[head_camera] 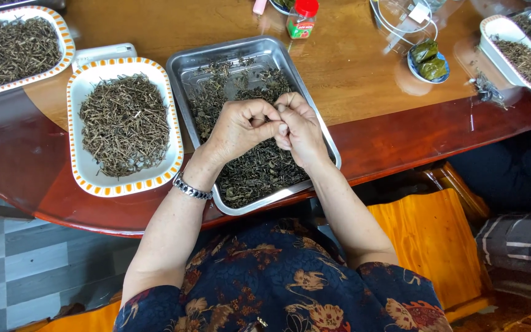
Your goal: Sorting through dried tea leaves in a metal tray to remove stems and debris by hand.
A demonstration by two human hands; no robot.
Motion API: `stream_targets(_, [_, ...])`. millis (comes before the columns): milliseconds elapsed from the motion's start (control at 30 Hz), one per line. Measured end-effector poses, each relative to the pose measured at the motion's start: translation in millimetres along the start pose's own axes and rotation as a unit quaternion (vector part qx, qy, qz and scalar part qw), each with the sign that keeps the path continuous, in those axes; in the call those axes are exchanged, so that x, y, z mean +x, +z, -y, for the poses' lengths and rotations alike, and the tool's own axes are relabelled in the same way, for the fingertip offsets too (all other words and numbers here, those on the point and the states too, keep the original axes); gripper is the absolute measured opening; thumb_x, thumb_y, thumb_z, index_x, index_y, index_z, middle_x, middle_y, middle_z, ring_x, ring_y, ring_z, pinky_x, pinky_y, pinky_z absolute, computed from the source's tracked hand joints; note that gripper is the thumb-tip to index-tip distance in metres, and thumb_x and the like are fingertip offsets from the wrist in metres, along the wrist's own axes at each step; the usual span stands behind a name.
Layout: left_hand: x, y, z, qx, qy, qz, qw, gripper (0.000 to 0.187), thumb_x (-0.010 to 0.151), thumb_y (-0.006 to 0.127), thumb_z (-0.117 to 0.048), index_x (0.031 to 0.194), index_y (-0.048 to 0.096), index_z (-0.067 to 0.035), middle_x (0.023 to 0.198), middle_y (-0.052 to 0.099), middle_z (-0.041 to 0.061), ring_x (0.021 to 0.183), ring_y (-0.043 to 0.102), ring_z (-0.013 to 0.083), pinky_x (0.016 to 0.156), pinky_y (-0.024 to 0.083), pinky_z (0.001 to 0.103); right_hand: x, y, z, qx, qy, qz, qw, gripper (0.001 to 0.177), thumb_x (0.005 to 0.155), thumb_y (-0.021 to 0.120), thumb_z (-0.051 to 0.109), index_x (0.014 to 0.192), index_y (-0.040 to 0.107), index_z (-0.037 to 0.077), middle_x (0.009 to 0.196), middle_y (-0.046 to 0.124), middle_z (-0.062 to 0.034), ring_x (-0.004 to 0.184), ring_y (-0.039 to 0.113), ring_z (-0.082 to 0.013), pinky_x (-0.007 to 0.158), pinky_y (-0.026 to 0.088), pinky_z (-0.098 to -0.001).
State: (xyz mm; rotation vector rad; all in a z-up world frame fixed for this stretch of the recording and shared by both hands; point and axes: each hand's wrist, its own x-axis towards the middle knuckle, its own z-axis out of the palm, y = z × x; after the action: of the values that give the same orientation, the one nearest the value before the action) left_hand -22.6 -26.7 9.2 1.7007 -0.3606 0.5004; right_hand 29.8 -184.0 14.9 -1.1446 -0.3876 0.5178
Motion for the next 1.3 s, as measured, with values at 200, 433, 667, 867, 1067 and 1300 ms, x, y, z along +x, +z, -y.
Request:
stream_targets(200, [0,-1,17,-0.057,-0.108,0.000,0.992,0.018,0.082,0.090,-0.010,0.091,0.076,-0.006,0.054,0.044,-0.004,0.054,0.042,0.0050,0.055,0.039,0.022,6,-8,-9,-0.086,-0.058,0.015,0.994,0.008,0.105,0.048,0.012,0.111,0.049,0.007,0.059,0.040,0.0002,0.040,0.041,-0.0064,0.034,0.032,-0.0173])
stream_targets(433, [-1,-7,13,-0.091,-0.178,0.020,0.980,0.025,0.079,0.093,-0.014,0.094,0.075,-0.006,0.058,0.047,-0.005,0.054,0.043,0.0044,0.054,0.037,0.021,0,-9,-10,-0.059,-0.062,0.042,0.995,0.014,0.105,0.052,0.013,0.117,0.048,0.006,0.059,0.040,-0.0012,0.041,0.042,-0.0075,0.034,0.033,-0.0179])
stream_targets(667, [-1,-11,10,-0.085,-0.175,0.042,0.980,0.022,0.083,0.086,-0.005,0.102,0.076,-0.004,0.062,0.048,-0.003,0.058,0.042,0.0056,0.059,0.038,0.022,-4,-12,-1,-0.013,-0.042,0.043,0.998,0.018,0.106,0.052,0.013,0.122,0.047,0.007,0.060,0.038,0.0001,0.042,0.040,-0.0070,0.034,0.032,-0.0176])
stream_targets(867, [2,-15,15,-0.073,-0.162,-0.018,0.984,0.018,0.085,0.083,-0.003,0.102,0.076,-0.005,0.060,0.046,-0.004,0.057,0.045,0.0045,0.059,0.038,0.021,2,-34,-4,-0.190,-0.122,0.005,0.974,0.025,0.098,0.069,0.007,0.119,0.056,0.006,0.060,0.048,-0.0017,0.046,0.044,-0.0080,0.040,0.034,-0.0185])
stream_targets(1067, [2,-17,-3,0.084,-0.130,-0.003,0.988,0.016,0.084,0.079,0.001,0.097,0.079,-0.008,0.050,0.048,-0.004,0.045,0.046,0.0068,0.050,0.038,0.023,-18,-21,8,-0.533,-0.146,-0.011,0.833,0.022,0.085,0.075,0.005,0.098,0.077,0.022,0.063,0.067,-0.0041,0.055,0.060,-0.0194,0.056,0.048,-0.0299])
stream_targets(1300, [-2,-19,7,0.137,-0.136,-0.015,0.981,0.017,0.085,0.077,-0.003,0.099,0.079,-0.012,0.050,0.048,-0.002,0.049,0.050,0.0114,0.053,0.042,0.028,-17,-12,8,-0.585,-0.148,0.039,0.796,0.014,0.084,0.073,0.001,0.091,0.073,0.013,0.072,0.071,-0.0107,0.067,0.071,-0.0317,0.063,0.054,-0.0393])
